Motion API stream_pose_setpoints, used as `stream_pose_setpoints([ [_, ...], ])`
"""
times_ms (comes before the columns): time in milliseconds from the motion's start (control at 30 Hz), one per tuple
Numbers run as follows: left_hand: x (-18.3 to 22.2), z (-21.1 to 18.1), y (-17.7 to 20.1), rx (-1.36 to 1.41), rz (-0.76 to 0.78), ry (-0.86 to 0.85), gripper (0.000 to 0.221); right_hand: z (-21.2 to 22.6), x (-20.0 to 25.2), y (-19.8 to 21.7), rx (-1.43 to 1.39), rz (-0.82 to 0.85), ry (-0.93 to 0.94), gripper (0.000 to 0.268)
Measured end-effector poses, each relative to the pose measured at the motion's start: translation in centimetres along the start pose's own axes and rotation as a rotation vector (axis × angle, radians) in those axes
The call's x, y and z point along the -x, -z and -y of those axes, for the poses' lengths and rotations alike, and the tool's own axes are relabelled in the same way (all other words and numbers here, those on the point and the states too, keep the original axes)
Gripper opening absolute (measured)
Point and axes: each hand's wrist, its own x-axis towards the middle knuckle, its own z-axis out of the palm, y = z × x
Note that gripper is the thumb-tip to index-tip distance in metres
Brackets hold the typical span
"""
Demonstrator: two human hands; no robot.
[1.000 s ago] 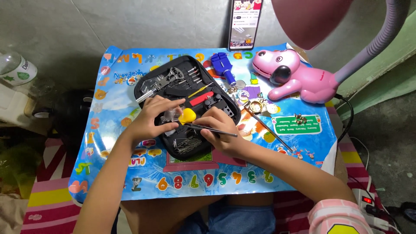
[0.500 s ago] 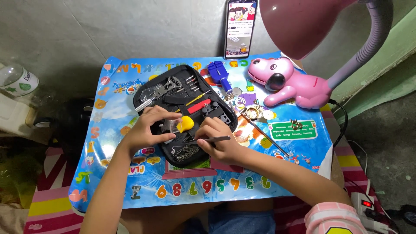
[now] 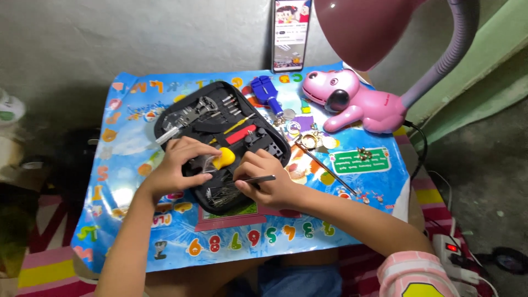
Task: Using a watch repair kit and tweezers to manipulate small components on a table.
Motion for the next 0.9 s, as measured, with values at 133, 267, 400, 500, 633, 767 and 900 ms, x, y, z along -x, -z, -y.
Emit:
stream_pose_setpoints([
  [133,0.0,-0.5,0.6,0.060,0.012,0.026,0.049,0.2,-0.4,0.2,0.001,0.008,0.010,0.031],
  [267,0.2,-0.8,0.7,0.102,-0.005,0.038,0.047,0.6,-0.7,0.2,0.019,0.032,0.085,0.025],
  [400,0.4,0.1,0.7,0.169,-0.056,0.067,0.046,1.0,-0.9,-0.1,0.048,0.015,0.180,0.017],
  [500,0.4,0.2,0.5,0.218,-0.088,0.067,0.044,0.7,-0.8,0.0,0.027,0.005,0.222,0.013],
  [633,0.4,0.0,0.6,0.199,-0.106,0.054,0.045,0.8,-1.0,0.0,-0.004,0.013,0.241,0.010],
  [767,0.2,-0.7,0.7,0.186,-0.104,0.046,0.044,0.7,-1.0,-0.2,-0.020,0.021,0.268,0.007],
  [900,-0.1,-1.7,0.5,0.150,-0.120,0.000,0.041,1.2,-1.3,0.1,-0.019,0.028,0.311,0.006],
])
